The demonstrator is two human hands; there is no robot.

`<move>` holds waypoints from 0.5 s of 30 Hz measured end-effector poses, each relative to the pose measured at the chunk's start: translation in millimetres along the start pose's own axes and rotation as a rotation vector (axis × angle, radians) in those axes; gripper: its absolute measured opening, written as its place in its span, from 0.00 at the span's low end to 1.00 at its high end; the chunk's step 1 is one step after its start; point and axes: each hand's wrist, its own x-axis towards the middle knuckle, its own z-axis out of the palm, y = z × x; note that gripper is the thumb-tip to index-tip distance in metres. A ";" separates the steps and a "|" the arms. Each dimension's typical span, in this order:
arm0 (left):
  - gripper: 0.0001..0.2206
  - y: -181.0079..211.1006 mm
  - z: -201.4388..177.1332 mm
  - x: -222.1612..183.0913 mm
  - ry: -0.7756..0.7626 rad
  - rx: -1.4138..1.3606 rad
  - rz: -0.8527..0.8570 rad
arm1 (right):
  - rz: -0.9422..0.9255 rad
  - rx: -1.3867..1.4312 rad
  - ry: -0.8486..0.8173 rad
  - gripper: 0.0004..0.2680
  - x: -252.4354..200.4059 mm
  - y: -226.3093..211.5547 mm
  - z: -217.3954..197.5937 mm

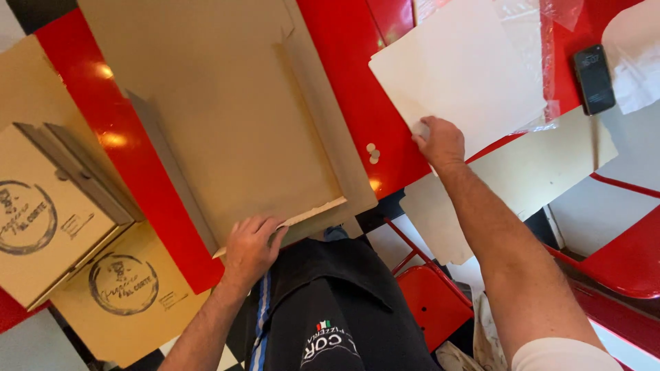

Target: Assembling cardboard pizza boxes and lining them with parchment paper.

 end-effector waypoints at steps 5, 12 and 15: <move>0.08 15.2 6.3 14.6 -0.026 -0.026 0.013 | 0.055 -0.007 -0.180 0.18 1.9 -11.1 -26.8; 0.07 35.3 42.2 49.7 -0.031 -0.192 -0.024 | -0.107 -0.006 -0.081 0.19 3.4 2.1 -25.6; 0.09 47.9 78.5 108.3 -0.029 -0.361 -0.022 | -0.077 0.099 -0.078 0.16 -3.0 13.6 -14.2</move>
